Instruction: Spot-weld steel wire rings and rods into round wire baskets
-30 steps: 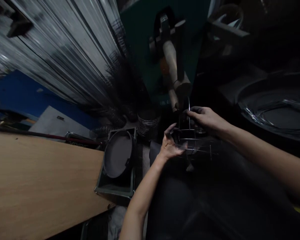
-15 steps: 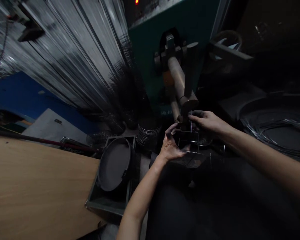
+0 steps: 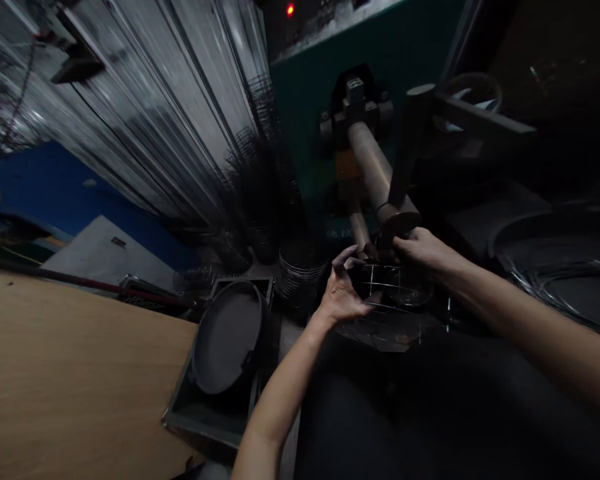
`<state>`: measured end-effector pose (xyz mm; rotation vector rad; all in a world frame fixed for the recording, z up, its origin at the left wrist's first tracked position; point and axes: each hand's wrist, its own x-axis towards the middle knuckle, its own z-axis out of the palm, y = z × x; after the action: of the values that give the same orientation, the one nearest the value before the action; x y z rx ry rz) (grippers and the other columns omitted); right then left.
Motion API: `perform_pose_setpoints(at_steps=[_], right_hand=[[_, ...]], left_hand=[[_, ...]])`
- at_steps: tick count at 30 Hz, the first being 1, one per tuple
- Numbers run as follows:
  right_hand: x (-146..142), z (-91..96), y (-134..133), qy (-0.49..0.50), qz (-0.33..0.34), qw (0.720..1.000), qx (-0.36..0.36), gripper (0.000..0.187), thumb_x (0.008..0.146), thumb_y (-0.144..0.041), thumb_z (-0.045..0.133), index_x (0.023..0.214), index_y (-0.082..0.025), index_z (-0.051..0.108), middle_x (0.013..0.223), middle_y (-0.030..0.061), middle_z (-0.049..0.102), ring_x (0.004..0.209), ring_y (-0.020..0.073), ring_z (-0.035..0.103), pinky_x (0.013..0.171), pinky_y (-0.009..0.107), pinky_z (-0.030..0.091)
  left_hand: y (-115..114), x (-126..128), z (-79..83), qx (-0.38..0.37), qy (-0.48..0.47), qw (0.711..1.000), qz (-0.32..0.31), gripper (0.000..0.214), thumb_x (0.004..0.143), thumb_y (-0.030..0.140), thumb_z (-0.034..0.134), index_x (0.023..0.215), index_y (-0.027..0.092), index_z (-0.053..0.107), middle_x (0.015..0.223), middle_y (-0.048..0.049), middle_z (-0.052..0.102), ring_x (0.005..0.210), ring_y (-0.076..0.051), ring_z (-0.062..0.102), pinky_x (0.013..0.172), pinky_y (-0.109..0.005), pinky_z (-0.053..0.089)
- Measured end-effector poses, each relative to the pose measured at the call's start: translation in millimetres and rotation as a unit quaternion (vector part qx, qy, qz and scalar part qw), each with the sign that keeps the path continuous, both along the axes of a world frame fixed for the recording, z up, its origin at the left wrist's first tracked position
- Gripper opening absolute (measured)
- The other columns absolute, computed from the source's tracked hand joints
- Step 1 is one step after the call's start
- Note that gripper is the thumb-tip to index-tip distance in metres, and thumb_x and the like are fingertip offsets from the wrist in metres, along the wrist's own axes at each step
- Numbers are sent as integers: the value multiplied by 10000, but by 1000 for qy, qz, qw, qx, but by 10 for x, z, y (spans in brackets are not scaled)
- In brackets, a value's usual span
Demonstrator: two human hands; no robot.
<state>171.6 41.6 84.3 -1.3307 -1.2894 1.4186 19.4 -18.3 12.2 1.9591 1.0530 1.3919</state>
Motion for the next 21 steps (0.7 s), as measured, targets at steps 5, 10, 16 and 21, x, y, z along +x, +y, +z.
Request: perform_pose_setpoints(at_steps=[5,10,16,21], right_hand=[[26,-159,147,24,-31,999,-19,199,722,-157,721,686,-144,525,514,-29,520,451,77,497,413,153,382],[18,-239,225,57,-52,997,-27,259,669,-100,744,657,-146,489,505,-41,486,431,67,466,390,152,349],[-22,-235,187,81,-53,995,-36,332,642,-177,788,629,-155,457,480,-54,436,394,44,383,376,161,314],[25,-270,207,71,-20,997,-3,279,700,-234,751,692,-162,482,524,-25,502,438,70,453,400,166,342]], left_hand=[[94,-40,1,-15,12,1000,-8,989,613,281,788,1358,236,138,998,-35,573,987,-222,596,902,-410,471],[176,-88,4,-24,33,999,-14,1020,600,282,802,1384,242,149,989,-34,591,1002,-228,588,908,-414,466],[180,-104,23,-17,34,999,-18,1019,588,258,798,1391,232,170,974,-31,589,999,-234,589,925,-432,455],[170,-95,57,-15,25,999,-16,979,605,277,785,1373,244,179,978,-27,580,929,-204,598,879,-403,477]])
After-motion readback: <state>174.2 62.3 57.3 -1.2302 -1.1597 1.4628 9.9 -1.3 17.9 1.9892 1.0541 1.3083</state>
